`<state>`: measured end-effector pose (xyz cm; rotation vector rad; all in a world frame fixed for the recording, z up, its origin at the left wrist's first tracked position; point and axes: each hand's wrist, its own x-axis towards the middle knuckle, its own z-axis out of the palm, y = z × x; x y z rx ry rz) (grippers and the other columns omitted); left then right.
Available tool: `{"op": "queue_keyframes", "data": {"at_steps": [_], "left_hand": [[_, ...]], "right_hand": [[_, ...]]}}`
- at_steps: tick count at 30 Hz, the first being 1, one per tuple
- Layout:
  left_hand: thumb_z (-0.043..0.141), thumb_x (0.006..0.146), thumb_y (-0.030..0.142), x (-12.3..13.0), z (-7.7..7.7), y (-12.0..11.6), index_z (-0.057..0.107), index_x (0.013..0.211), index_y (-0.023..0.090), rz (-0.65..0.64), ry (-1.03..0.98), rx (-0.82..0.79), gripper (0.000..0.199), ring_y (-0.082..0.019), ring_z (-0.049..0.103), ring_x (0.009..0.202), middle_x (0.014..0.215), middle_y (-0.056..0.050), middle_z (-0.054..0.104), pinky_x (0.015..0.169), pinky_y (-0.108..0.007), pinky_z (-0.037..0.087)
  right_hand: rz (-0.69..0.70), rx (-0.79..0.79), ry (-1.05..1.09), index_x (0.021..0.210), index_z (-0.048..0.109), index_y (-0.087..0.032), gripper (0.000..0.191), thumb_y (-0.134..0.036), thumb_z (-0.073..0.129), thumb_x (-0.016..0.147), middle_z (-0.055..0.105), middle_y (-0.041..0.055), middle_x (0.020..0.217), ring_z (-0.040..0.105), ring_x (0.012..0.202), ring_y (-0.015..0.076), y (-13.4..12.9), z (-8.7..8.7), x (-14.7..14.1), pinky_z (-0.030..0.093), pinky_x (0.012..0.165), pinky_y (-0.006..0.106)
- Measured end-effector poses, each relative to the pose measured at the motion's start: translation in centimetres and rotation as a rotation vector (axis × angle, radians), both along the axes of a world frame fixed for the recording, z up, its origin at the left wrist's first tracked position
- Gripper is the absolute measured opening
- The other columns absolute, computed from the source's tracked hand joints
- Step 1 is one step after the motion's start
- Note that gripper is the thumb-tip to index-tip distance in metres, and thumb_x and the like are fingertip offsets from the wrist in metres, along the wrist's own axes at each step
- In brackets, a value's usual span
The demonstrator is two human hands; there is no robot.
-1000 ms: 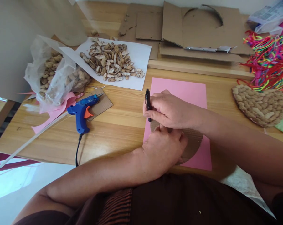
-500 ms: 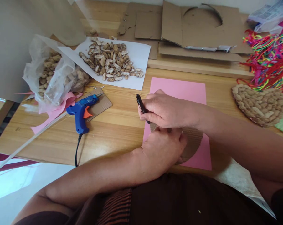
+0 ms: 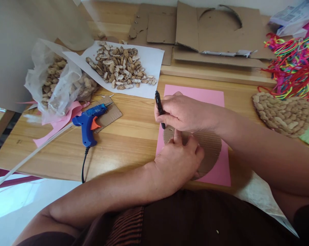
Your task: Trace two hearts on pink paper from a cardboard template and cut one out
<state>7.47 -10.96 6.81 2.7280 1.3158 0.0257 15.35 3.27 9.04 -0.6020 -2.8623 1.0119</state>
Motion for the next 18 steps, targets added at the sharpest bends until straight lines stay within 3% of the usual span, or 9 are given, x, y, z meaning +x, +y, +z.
{"op": "queue_keyframes", "data": {"at_steps": [9,18], "left_hand": [[0.072,0.084,0.063,0.0,-0.2,-0.1,0.065,0.132,0.014,-0.001,0.02,0.012,0.069,-0.054,0.054,0.132,0.132,-0.019,0.064,0.077,-0.043,0.061],[0.077,0.081,0.061,0.0,-0.2,0.0,0.067,0.129,0.013,0.002,-0.016,-0.005,0.069,-0.056,0.054,0.132,0.127,-0.018,0.065,0.077,-0.047,0.064]], "right_hand": [[-0.053,0.014,0.011,0.089,0.064,-0.018,0.016,-0.027,0.054,0.099,0.069,0.003,0.081,0.058,0.074,0.0161,0.8,-0.2,0.8,0.037,0.075,0.031],[-0.111,0.021,0.061,0.092,0.065,-0.017,0.017,-0.029,0.055,0.099,0.069,0.0044,0.087,0.058,0.078,0.0164,1.3,-0.9,1.9,0.039,0.075,0.03]]}}
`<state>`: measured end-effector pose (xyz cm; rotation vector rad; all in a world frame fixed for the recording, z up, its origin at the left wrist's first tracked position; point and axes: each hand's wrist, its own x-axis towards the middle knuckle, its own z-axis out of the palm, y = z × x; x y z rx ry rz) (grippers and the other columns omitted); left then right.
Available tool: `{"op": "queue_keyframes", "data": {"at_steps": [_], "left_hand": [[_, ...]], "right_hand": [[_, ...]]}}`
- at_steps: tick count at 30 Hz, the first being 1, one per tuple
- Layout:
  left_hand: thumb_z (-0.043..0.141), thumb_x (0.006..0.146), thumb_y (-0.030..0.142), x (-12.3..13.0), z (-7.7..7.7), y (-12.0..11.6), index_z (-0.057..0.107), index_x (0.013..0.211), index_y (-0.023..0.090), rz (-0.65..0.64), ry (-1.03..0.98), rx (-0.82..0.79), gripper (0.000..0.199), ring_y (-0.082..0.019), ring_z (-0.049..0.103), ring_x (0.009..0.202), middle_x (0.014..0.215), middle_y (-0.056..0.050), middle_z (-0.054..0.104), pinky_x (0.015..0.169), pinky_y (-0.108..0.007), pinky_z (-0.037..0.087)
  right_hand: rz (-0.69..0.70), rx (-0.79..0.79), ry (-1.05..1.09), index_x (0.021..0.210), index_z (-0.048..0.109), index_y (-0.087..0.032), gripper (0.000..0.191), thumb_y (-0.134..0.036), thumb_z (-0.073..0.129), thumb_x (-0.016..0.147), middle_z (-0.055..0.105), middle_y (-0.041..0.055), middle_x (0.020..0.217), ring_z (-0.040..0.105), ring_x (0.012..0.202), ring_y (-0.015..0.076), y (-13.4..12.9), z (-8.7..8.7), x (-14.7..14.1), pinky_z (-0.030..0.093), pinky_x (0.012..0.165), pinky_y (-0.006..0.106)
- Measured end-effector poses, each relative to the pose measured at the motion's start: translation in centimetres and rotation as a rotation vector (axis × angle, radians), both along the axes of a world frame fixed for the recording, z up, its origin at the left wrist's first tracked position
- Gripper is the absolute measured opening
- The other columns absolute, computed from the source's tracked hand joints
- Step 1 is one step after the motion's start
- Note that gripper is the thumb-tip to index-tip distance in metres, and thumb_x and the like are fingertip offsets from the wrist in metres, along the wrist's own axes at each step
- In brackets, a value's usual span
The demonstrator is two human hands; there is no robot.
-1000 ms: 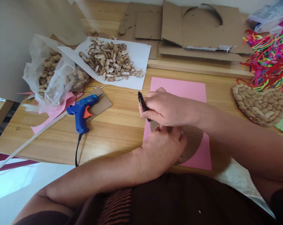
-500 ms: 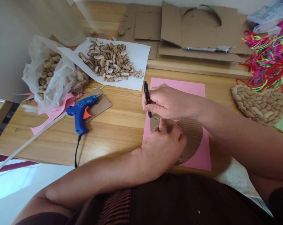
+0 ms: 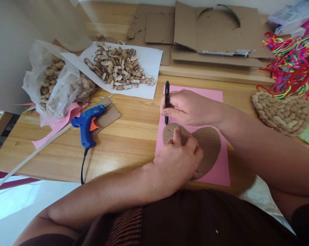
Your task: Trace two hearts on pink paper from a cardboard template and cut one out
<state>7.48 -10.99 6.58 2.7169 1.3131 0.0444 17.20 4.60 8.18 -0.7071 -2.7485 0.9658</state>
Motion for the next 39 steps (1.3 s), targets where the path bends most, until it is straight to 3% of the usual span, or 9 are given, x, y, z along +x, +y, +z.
{"op": "queue_keyframes", "data": {"at_steps": [16,28,39], "left_hand": [[0.075,0.083,0.061,-0.1,0.2,0.1,0.065,0.131,0.015,-0.012,0.023,-0.041,0.067,-0.055,0.054,0.133,0.129,-0.019,0.064,0.077,-0.046,0.064],[0.075,0.083,0.06,-0.2,0.5,0.3,0.063,0.132,0.015,-0.008,0.037,-0.08,0.068,-0.055,0.049,0.137,0.129,-0.016,0.064,0.083,-0.048,0.065],[0.077,0.083,0.056,-0.1,0.8,0.2,0.064,0.131,0.018,0.012,0.063,-0.108,0.062,-0.052,0.051,0.137,0.126,-0.013,0.065,0.078,-0.044,0.067]], "right_hand": [[-0.128,-0.044,0.063,0.087,0.061,-0.018,0.017,-0.029,0.056,0.099,0.062,0.0006,0.078,0.052,0.07,0.0141,-0.2,-0.4,2.6,0.037,0.068,0.029],[-0.186,-0.036,0.082,0.088,0.063,-0.019,0.015,-0.03,0.058,0.098,0.067,0.0031,0.084,0.058,0.077,0.0173,-0.9,-0.7,4.4,0.04,0.071,0.031],[-0.209,-0.002,0.128,0.089,0.062,-0.018,0.014,-0.028,0.055,0.098,0.068,0.0036,0.085,0.06,0.077,0.0177,-1.9,-0.9,5.8,0.041,0.071,0.031]]}}
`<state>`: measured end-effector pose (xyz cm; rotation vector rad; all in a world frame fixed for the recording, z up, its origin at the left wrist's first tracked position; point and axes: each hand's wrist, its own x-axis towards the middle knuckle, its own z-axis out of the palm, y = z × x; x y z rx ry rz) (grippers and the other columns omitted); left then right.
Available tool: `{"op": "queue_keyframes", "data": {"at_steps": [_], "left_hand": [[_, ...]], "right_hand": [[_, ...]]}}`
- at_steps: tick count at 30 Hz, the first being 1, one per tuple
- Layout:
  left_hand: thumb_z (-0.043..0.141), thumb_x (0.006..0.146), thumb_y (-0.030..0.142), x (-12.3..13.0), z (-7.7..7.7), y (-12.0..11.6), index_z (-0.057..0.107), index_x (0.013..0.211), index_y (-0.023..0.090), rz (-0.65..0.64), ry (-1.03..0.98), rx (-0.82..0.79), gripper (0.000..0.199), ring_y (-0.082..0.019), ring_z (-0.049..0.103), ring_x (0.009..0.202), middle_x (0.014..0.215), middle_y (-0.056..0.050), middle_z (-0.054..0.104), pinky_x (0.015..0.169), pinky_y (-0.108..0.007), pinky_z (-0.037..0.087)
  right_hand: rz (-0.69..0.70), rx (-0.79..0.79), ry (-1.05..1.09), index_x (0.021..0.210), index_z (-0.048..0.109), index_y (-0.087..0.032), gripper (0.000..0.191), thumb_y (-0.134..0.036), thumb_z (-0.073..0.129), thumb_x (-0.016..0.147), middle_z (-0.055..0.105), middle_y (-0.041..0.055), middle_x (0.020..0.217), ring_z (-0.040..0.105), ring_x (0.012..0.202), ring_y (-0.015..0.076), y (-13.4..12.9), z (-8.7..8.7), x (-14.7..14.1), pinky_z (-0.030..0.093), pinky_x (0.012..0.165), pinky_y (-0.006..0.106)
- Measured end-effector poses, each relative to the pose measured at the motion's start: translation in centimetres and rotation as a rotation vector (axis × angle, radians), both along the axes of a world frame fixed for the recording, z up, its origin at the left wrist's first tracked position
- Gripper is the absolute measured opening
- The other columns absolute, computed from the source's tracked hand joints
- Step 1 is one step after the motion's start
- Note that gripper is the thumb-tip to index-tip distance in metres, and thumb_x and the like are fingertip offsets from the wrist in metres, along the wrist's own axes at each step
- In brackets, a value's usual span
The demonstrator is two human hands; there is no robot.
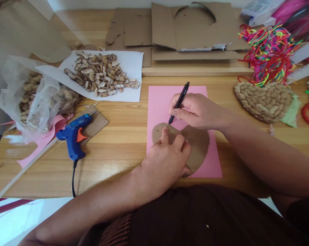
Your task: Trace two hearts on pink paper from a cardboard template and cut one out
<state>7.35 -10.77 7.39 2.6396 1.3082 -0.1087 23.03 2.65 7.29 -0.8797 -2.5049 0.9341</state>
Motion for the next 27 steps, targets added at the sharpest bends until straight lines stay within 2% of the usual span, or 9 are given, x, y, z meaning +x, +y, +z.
{"op": "queue_keyframes", "data": {"at_steps": [19,23,27], "left_hand": [[0.079,0.082,0.056,0.0,0.2,0.1,0.064,0.131,0.018,0.005,0.013,-0.022,0.064,-0.051,0.049,0.139,0.135,-0.014,0.064,0.08,-0.047,0.067],[0.079,0.082,0.056,0.0,0.4,0.2,0.064,0.131,0.018,0.002,0.019,-0.033,0.064,-0.049,0.05,0.139,0.131,-0.012,0.066,0.083,-0.046,0.067],[0.076,0.084,0.057,0.0,0.5,0.2,0.062,0.135,0.019,0.004,0.036,-0.031,0.065,-0.049,0.049,0.14,0.135,-0.013,0.064,0.079,-0.046,0.068]], "right_hand": [[-0.01,0.04,0.02,0.087,0.061,-0.018,0.015,-0.025,0.054,0.098,0.065,0.0031,0.081,0.057,0.075,0.0171,-2.1,0.1,2.4,0.04,0.072,0.03],[-0.002,0.031,-0.003,0.087,0.062,-0.018,0.016,-0.025,0.053,0.098,0.066,0.0043,0.084,0.057,0.077,0.0182,-2.2,0.2,2.7,0.04,0.074,0.031],[0.023,0.045,-0.033,0.087,0.061,-0.019,0.016,-0.026,0.052,0.098,0.066,0.0049,0.084,0.056,0.077,0.019,-2.0,0.3,2.7,0.04,0.074,0.032]]}}
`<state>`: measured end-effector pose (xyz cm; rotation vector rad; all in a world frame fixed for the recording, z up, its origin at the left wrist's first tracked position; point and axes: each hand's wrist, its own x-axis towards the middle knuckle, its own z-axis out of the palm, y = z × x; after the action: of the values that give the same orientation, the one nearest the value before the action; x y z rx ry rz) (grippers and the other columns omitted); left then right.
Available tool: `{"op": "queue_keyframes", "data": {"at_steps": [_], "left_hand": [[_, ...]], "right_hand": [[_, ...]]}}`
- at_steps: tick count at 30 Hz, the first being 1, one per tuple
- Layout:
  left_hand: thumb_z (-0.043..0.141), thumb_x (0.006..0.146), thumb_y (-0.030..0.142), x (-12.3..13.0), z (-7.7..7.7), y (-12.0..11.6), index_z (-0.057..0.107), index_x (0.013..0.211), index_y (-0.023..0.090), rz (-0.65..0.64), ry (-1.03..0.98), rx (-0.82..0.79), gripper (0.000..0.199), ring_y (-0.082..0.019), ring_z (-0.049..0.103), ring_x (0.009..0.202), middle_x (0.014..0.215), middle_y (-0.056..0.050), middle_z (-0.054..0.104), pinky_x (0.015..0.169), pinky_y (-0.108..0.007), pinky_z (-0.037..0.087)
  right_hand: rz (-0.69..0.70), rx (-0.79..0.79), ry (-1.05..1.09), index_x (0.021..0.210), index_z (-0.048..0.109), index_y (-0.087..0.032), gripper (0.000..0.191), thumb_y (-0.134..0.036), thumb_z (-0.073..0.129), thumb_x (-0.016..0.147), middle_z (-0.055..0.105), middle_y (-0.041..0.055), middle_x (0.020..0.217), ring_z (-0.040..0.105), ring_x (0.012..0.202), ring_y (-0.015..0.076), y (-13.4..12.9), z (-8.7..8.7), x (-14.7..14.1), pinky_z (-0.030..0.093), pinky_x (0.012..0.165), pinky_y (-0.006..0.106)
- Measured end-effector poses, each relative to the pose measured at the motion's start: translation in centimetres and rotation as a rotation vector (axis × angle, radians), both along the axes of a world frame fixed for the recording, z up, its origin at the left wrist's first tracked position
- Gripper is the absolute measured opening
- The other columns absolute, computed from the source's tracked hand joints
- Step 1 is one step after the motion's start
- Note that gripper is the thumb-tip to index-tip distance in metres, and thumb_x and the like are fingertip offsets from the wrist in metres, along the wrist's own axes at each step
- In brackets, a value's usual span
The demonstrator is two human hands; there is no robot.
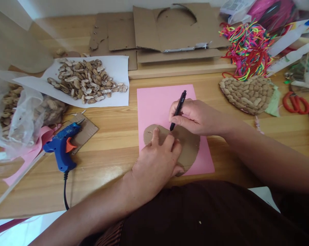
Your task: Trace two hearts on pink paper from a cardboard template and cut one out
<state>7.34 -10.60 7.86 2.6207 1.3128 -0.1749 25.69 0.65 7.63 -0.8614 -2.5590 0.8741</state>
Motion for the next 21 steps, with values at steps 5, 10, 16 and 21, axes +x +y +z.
{"op": "queue_keyframes", "data": {"at_steps": [5,10,16,21], "left_hand": [[0.074,0.085,0.058,-0.08,-0.14,-0.11,0.06,0.139,0.019,-0.009,0.005,0.023,0.068,-0.049,0.05,0.14,0.137,-0.013,0.064,0.079,-0.045,0.068],[0.072,0.086,0.06,-0.13,-0.22,-0.25,0.061,0.139,0.02,-0.008,0.01,0.027,0.067,-0.048,0.05,0.14,0.139,-0.013,0.063,0.077,-0.044,0.069],[0.072,0.087,0.06,-0.11,-0.34,-0.25,0.061,0.139,0.021,-0.009,0.016,0.042,0.066,-0.047,0.051,0.14,0.143,-0.014,0.061,0.079,-0.044,0.068],[0.072,0.087,0.06,-0.12,-0.4,-0.28,0.061,0.139,0.021,-0.01,0.019,0.035,0.066,-0.047,0.051,0.139,0.144,-0.013,0.061,0.08,-0.045,0.068]], "right_hand": [[0.025,0.009,-0.027,0.087,0.061,-0.018,0.018,-0.027,0.05,0.099,0.066,0.0056,0.084,0.054,0.076,0.019,0.18,0.07,-0.13,0.038,0.073,0.032],[0.018,-0.007,-0.019,0.087,0.06,-0.018,0.018,-0.027,0.05,0.098,0.065,0.0052,0.083,0.054,0.076,0.0186,0.31,0.1,-0.08,0.038,0.073,0.031],[0.005,-0.012,-0.007,0.087,0.06,-0.018,0.017,-0.027,0.051,0.098,0.064,0.0041,0.082,0.055,0.076,0.0176,0.65,-0.02,0.35,0.039,0.073,0.03],[-0.01,-0.022,-0.001,0.088,0.06,-0.018,0.016,-0.028,0.052,0.098,0.065,0.0034,0.083,0.056,0.076,0.0172,0.8,-0.13,0.65,0.039,0.073,0.029]]}}
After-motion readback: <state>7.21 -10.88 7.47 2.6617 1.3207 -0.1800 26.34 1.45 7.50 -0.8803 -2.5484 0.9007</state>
